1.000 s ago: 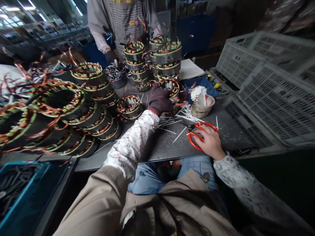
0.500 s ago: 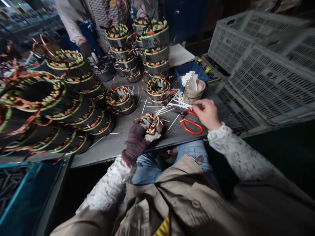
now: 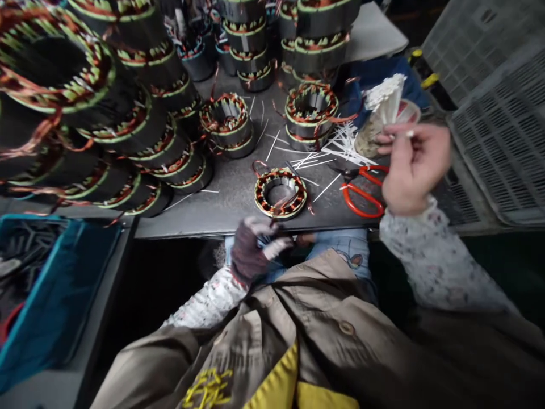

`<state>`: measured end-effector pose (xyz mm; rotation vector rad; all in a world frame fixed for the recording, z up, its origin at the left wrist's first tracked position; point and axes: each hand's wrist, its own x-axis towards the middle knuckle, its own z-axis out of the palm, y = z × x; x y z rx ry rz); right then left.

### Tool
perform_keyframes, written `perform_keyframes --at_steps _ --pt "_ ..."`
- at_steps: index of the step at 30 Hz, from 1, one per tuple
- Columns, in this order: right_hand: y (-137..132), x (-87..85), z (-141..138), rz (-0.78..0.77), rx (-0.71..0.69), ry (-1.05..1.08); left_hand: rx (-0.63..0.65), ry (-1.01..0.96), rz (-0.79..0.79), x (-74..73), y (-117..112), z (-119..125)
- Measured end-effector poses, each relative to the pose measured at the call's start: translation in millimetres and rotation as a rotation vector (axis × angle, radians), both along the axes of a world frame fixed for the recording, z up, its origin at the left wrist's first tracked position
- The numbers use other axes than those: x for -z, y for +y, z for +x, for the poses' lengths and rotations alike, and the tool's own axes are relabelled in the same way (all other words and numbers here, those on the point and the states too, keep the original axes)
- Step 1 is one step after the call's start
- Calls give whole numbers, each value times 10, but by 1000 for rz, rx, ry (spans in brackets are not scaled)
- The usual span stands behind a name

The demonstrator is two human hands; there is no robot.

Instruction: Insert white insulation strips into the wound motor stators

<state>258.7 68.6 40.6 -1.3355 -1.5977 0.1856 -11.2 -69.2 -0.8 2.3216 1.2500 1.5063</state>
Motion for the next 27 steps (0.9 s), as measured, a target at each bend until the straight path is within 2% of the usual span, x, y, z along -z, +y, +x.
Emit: perform_keyframes --at_steps 1,2,3,4,6,7,8,11,13,16,18,21,27 --pt "-207 42 -86 79 -46 18 111 93 33 -44 -38 39" --pt "-403 88 -175 167 -157 6 193 174 63 -101 -46 76" --pt "-580 136 -263 241 -300 -2 211 248 78 -160 -21 102" --pt "-732 184 -345 301 -423 6 159 316 77 -214 35 112" --pt "-958 282 -477 345 -610 48 -39 429 8 -278 213 72" --pt "-1036 329 -522 338 -654 73 -97 465 -46 -281 317 32" --pt "-1094 375 -552 317 -681 85 -85 479 -88 -266 416 -12" --pt "-1190 492 -549 277 -694 74 18 396 -159 -162 603 -82" --pt "-1214 534 -495 265 -659 78 -21 334 -141 -95 612 -43" --pt "-1225 523 -395 235 -613 80 -80 380 -32 -46 550 63" --pt "-1228 485 -345 202 -621 62 -64 421 -1 -37 528 96" --pt "-1234 445 -306 127 -641 28 -5 375 -52 -25 542 69" --pt "-1107 474 -433 31 -604 19 -83 343 1 37 536 70"
